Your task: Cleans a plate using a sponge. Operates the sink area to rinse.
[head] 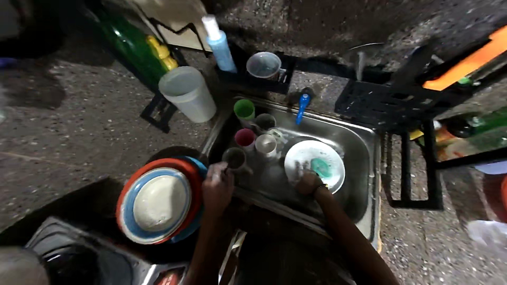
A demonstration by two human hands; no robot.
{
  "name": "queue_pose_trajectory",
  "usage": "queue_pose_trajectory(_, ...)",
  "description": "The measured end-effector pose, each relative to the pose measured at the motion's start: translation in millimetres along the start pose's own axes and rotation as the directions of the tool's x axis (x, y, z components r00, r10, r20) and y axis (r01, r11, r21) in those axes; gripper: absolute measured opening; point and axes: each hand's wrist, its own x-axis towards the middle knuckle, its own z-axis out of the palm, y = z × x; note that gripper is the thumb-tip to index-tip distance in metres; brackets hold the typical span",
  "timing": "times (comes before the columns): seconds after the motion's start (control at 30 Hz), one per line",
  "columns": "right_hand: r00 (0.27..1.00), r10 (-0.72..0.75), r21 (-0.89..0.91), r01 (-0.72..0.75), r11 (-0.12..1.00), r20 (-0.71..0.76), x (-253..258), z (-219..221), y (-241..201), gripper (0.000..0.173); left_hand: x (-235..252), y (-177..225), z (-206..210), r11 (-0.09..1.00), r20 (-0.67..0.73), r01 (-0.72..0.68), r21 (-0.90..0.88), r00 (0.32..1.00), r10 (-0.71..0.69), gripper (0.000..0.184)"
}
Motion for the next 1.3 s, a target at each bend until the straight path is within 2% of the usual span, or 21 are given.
queue_pose_trajectory(0.1,0.999,-0.031,-0.014,0.031,0.999,-0.018,5,4,2,0.096,0,-2,3,0.995,0.048,0.027,0.097,0.998,-0.031,0.024)
queue_pose_trajectory(0.23,0.999,-0.031,-0.020,0.030,0.999,-0.036,6,3,3,0.097,7,-24,10,0.995,-0.093,-0.047,0.083,0.994,0.054,0.023)
queue_pose_trajectory(0.33,0.998,-0.025,-0.037,0.024,0.999,-0.049,6,3,4,0.096,17,-39,10,0.987,-0.112,-0.047,0.154,0.992,0.065,0.020)
queue_pose_trajectory(0.47,0.997,-0.078,-0.089,0.075,0.993,-0.028,-3,-6,-4,0.089,31,-58,-5,0.969,-0.022,0.008,0.247,1.000,-0.003,0.024)
queue_pose_trajectory(0.57,0.992,-0.118,-0.099,0.114,0.989,-0.034,0,-4,-3,0.087,48,-66,-20,0.957,0.095,0.105,0.270,0.986,-0.135,0.030)
queue_pose_trajectory(0.67,0.987,-0.163,-0.104,0.163,0.981,0.013,-1,-5,-2,0.079,59,-87,-21,0.947,0.033,0.140,0.289,0.987,-0.156,0.032)
queue_pose_trajectory(0.73,0.983,-0.180,-0.057,0.182,0.982,0.039,-5,-9,0,0.069,62,-84,-11,0.951,-0.012,0.156,0.267,0.987,-0.159,0.034)
queue_pose_trajectory(0.77,0.982,-0.190,0.026,0.189,0.982,0.015,-5,-11,5,0.063,62,-73,-1,0.964,-0.019,0.121,0.237,0.993,-0.120,0.034)
queue_pose_trajectory(0.83,0.966,-0.167,0.281,0.220,0.934,-0.199,-2,-10,24,0.043,55,-29,28,0.989,0.064,0.061,0.134,0.995,-0.070,0.033)
queue_pose_trajectory(0.87,0.940,-0.105,0.333,0.218,0.918,-0.324,-4,-11,32,0.039,50,5,40,0.989,0.220,0.104,0.102,0.968,-0.124,0.035)
queue_pose_trajectory(0.9,0.906,-0.017,0.338,0.175,0.925,-0.422,-7,-16,38,0.041,45,39,50,0.985,0.377,0.133,0.113,0.911,-0.166,0.041)
queue_pose_trajectory(0.93,0.861,0.069,0.319,0.111,0.941,-0.503,-12,-22,43,0.046,43,71,59,0.973,0.536,0.162,0.166,0.813,-0.227,0.051)
queue_pose_trajectory(1.0,0.753,0.207,0.287,-0.026,0.958,-0.624,-20,-25,53,0.054,38,109,83,0.958,0.715,0.201,0.207,0.637,-0.288,0.063)
queue_pose_trajectory(1.03,0.740,0.263,0.283,-0.102,0.954,-0.619,-26,-25,58,0.058,35,114,98,0.956,0.771,0.232,0.177,0.571,-0.282,0.062)
queue_pose_trajectory(1.1,0.786,0.322,0.241,-0.224,0.944,-0.528,-34,-23,61,0.060,33,113,124,0.941,0.843,0.321,0.112,0.471,-0.261,0.053)
queue_pose_trajectory(1.2,0.852,0.373,0.227,-0.307,0.924,-0.368,-33,-17,66,0.056,36,108,135,0.929,0.864,0.359,0.093,0.434,-0.254,0.045)
queue_pose_trajectory(1.3,0.851,0.429,0.295,-0.344,0.891,-0.302,-26,-19,78,0.054,36,107,144,0.912,0.876,0.407,0.056,0.418,-0.240,0.044)
